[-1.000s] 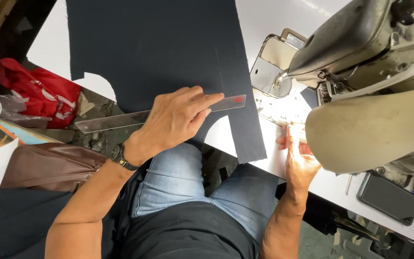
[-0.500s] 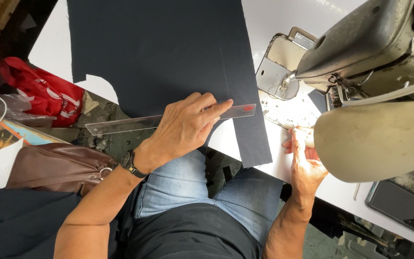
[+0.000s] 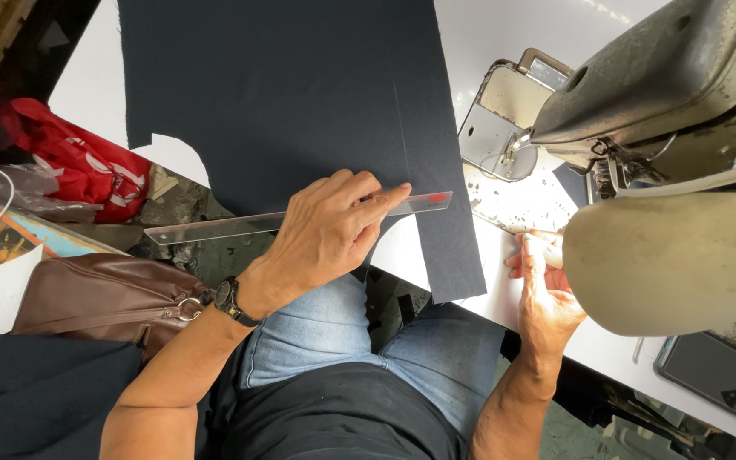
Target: The person is using a ruler and tailor's chalk to mark precise lines on a piece of dark fabric on a sewing table.
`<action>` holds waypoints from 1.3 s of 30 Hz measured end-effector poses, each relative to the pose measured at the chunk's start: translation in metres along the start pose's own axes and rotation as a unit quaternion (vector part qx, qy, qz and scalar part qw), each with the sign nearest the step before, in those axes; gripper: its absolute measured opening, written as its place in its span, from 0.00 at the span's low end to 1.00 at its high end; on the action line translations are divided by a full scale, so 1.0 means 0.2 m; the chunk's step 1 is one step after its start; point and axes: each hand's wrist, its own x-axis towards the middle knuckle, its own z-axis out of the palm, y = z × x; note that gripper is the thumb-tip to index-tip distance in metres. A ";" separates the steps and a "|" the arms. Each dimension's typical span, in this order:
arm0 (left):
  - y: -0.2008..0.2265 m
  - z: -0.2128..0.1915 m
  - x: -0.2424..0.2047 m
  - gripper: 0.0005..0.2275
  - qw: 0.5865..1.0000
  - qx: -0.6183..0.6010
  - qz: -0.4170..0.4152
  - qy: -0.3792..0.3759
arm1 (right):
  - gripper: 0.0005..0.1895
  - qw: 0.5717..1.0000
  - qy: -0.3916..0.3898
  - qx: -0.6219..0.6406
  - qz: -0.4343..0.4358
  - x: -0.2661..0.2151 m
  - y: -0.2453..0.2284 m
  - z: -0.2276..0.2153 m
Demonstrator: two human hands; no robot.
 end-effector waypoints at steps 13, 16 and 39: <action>-0.01 0.01 -0.01 0.18 1.000 0.009 -0.001 0.000 | 0.03 1.000 0.002 -0.011 0.003 0.00 -0.02 0.01; 0.00 0.00 -0.01 0.18 1.000 0.008 -0.002 0.000 | 0.03 1.000 0.002 -0.015 0.002 0.01 -0.05 0.02; 0.01 0.02 0.00 0.19 1.000 0.030 0.002 0.001 | 0.04 0.996 0.029 -0.080 0.041 -0.01 -0.01 0.01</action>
